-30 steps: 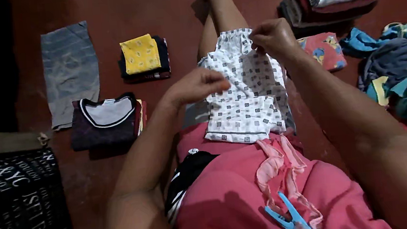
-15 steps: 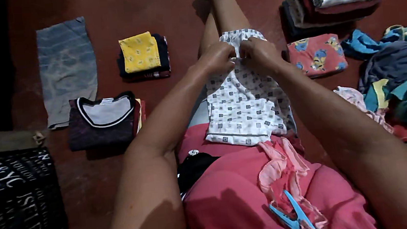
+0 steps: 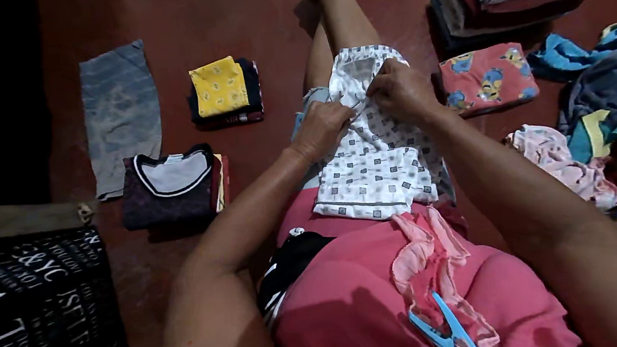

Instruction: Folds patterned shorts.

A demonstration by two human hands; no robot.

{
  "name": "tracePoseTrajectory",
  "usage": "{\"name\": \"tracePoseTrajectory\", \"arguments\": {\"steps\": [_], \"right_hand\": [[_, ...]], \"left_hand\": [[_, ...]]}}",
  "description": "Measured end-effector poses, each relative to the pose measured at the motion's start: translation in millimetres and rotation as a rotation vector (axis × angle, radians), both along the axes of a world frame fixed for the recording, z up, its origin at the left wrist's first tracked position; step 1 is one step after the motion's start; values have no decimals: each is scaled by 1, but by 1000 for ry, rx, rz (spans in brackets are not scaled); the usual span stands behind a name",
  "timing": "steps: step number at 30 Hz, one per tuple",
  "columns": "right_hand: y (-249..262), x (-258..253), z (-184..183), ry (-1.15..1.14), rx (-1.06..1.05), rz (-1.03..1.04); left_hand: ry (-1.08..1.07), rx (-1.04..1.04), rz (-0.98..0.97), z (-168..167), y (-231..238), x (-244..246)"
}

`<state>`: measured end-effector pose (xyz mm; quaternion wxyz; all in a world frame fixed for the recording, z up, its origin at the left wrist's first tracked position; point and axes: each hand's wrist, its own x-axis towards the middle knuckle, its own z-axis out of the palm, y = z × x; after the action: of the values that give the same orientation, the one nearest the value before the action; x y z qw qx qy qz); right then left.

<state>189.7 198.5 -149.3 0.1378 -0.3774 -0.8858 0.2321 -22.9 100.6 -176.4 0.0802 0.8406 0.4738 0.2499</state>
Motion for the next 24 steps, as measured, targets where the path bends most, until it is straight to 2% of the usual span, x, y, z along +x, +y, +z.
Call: {"name": "tracePoseTrajectory", "arguments": {"steps": [3,7,10,14,19,22,24], "right_hand": [[3,0,-8,28,34,20],[2,0,-11,44,47,12],[1,0,-11,39,45,4],[1,1,-12,54,68,2],[1,1,-13,67,67,1],[4,3,-2,100,-79,-77],[7,3,7,239,-165,-173]], "left_hand": [[-54,-221,222,16,15,11],[5,-572,415,38,42,22],[78,-678,474,41,57,27],[79,-779,423,41,70,24],[-6,-766,366,43,74,18],[-110,-622,241,61,72,12],[-166,-499,130,73,71,7]]}}
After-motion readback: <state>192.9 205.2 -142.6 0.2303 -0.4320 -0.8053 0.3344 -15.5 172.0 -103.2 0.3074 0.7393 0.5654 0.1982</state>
